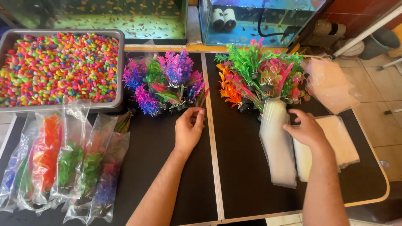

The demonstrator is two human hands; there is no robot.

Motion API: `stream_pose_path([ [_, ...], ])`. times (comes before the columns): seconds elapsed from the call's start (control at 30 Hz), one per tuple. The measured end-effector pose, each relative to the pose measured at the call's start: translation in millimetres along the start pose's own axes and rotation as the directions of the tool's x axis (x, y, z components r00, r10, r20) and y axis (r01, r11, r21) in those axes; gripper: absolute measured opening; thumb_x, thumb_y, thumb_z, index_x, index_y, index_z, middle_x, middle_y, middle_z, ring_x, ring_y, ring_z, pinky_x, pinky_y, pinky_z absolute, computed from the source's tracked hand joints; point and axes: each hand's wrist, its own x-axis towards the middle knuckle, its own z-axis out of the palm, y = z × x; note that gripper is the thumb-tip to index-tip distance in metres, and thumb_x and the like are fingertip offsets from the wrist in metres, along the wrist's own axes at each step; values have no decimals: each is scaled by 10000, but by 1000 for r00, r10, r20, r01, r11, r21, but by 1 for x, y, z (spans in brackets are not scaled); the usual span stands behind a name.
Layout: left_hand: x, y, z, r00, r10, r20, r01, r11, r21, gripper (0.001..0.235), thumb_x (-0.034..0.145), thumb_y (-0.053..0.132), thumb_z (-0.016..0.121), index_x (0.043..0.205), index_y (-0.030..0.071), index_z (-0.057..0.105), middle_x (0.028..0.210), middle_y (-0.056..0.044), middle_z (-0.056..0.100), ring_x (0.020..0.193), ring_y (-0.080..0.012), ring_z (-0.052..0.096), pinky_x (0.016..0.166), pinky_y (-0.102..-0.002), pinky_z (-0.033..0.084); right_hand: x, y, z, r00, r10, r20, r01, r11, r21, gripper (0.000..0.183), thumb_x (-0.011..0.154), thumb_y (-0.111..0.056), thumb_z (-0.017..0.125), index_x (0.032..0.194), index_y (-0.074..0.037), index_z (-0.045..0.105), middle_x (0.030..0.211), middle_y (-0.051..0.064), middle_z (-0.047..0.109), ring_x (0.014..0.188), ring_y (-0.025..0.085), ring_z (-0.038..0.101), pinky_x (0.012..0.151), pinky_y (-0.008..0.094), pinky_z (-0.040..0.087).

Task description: The person places artificial aquarium plants into clear plastic bags by hand on a table.

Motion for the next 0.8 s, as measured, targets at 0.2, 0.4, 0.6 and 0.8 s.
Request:
stream_pose_path([
  [0.2,-1,5,-2,999,-8,33,3,988,152,172,936,240,615,980,121,732,649,63,625,550,-66,539,574,-260,474,18,18,-2,997,69,43,-76,980,185,107,905,-237,783,889,-138,747,817,23,675,744,180,542,708,349,448],
  [0.4,-2,4,-2,999,3,38,-9,986,169,166,951,273,624,960,144,729,629,77,584,534,-64,504,561,-269,452,12,13,0,989,45,138,-62,991,119,325,851,-310,792,1142,-181,729,1262,80,539,1006,269,620,941,392,475],
  [0.6,-2,7,-3,999,-18,43,11,988,157,168,943,262,619,961,141,735,633,78,603,537,-58,515,561,-266,462,14,28,2,998,16,61,-30,970,241,75,924,-73,704,924,-99,775,889,34,730,785,178,585,764,331,469],
  [0.8,-2,8,-4,998,-36,54,27,986,167,171,947,282,625,953,155,739,621,88,586,532,-58,503,565,-269,448,-13,20,-21,998,-15,-60,46,826,561,90,924,-85,732,873,-33,679,1082,122,792,1046,169,718,958,310,513],
])
